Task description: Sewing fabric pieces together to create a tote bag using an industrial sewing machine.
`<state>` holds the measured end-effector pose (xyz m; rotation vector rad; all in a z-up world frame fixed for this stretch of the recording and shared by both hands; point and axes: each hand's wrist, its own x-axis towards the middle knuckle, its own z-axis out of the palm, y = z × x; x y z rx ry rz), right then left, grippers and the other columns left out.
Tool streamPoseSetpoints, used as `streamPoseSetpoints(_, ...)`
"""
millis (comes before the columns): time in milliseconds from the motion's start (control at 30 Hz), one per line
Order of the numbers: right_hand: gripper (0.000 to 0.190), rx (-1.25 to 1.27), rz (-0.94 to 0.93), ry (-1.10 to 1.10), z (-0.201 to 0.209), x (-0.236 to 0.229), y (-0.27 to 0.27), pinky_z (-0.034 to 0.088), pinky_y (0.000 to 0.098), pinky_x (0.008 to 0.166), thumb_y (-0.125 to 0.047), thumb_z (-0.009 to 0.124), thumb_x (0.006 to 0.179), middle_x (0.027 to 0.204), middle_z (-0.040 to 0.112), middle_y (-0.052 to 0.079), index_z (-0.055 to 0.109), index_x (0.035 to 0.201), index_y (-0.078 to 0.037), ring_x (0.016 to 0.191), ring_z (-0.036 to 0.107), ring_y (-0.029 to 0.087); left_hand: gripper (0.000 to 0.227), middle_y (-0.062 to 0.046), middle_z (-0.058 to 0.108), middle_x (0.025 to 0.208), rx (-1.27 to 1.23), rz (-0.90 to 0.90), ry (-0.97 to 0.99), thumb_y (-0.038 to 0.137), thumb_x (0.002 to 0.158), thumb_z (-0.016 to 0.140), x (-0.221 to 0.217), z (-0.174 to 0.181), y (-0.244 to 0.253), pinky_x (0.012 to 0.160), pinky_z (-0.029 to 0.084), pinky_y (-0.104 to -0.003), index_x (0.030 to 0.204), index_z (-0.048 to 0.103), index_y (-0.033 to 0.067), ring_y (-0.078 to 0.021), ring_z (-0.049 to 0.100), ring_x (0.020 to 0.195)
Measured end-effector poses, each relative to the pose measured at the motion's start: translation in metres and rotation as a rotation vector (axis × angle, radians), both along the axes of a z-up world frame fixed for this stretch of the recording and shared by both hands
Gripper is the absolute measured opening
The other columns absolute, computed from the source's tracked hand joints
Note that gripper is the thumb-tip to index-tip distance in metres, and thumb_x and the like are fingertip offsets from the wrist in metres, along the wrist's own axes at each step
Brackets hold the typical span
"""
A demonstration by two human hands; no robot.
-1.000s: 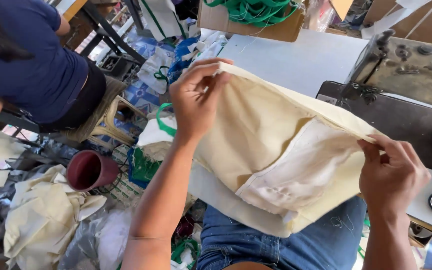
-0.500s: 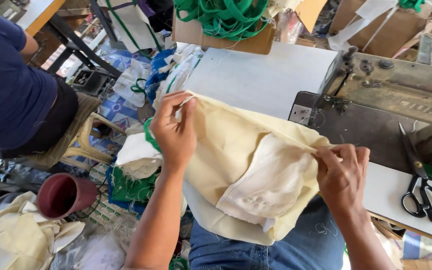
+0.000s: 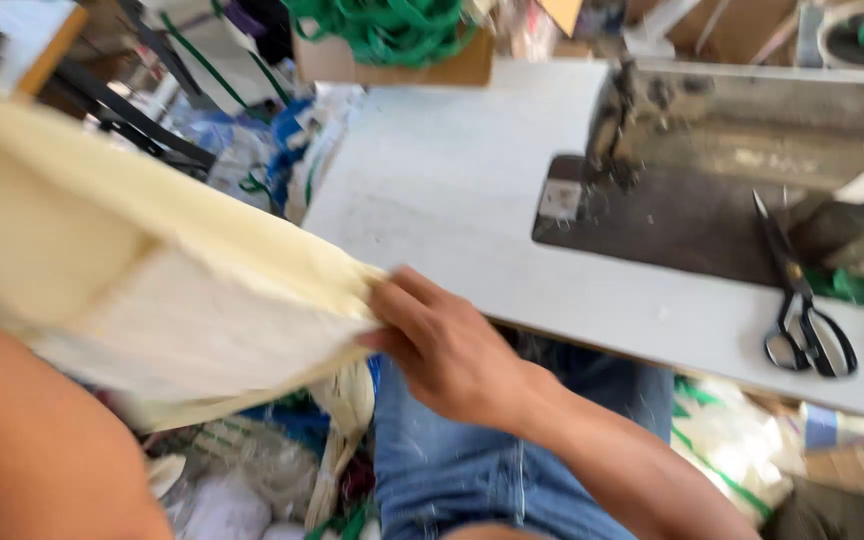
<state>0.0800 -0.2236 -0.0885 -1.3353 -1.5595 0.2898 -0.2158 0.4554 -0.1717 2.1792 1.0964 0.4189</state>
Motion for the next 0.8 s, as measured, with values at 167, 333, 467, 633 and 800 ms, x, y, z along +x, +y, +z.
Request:
streamPoseSetpoints(167,0.055,-0.232,0.345,1.363,-0.095,-0.023,0.003,0.058,0.0542,0.105,-0.033,0.065,0.097,0.139,0.062,0.015,0.054,0.141,-0.002,0.126,0.062,0.033,0.010,0.001,0.060,0.094,0.204,-0.299,-0.142,0.030,0.107,0.060,0.167,-0.037,-0.118,0.082,0.048,-0.038,0.104,0.060,0.0207,-0.0199,0.060,0.088)
streamPoseSetpoints(333,0.044,-0.457,-0.258,1.948,-0.222,-0.032,-0.071,0.061,0.0523,0.077,-0.014,0.066,0.098,0.099,0.070,0.022,0.060,0.136,0.007,0.086,0.074,0.033,0.014,-0.003,0.062,0.086,0.395,-0.585,-0.293,0.029,0.096,0.069,0.409,-0.239,-0.376,0.079,0.053,-0.045,0.094,0.063,0.0162,-0.0303,0.067,0.088)
streamPoseSetpoints(467,0.017,-0.492,-0.577,1.228,-0.304,-0.005,-0.141,0.052,0.0339,0.067,-0.014,0.074,0.095,0.071,0.070,0.010,0.075,0.089,0.003,0.070,0.062,0.018,0.019,-0.004,0.071,0.085,0.333,-0.542,-0.338,0.035,0.094,0.074,0.442,-0.214,-0.448,0.081,0.055,-0.046,0.090,0.071,0.0166,-0.0306,0.071,0.089)
streamPoseSetpoints(633,0.020,-0.716,-0.545,0.910,-0.270,0.011,-0.126,0.050,0.0344,0.060,-0.022,0.075,0.094,0.063,0.067,0.009,0.072,0.087,-0.004,0.059,0.062,0.023,0.010,0.004,0.073,0.089,0.200,-0.564,-0.339,0.031,0.092,0.079,0.446,-0.197,-0.449,0.083,0.059,-0.035,0.094,0.076,0.0209,-0.0212,0.074,0.092)
streamPoseSetpoints(800,0.013,-0.559,-0.702,-0.203,-0.222,0.071,-0.104,0.055,0.0412,0.061,-0.030,0.064,0.089,0.072,0.065,0.000,0.076,0.095,-0.030,0.071,0.068,0.025,0.008,0.003,0.075,0.094,0.040,-0.519,-0.224,0.028,0.092,0.077,0.439,-0.185,-0.457,0.089,0.059,-0.036,0.096,0.077,0.0209,-0.0222,0.075,0.099)
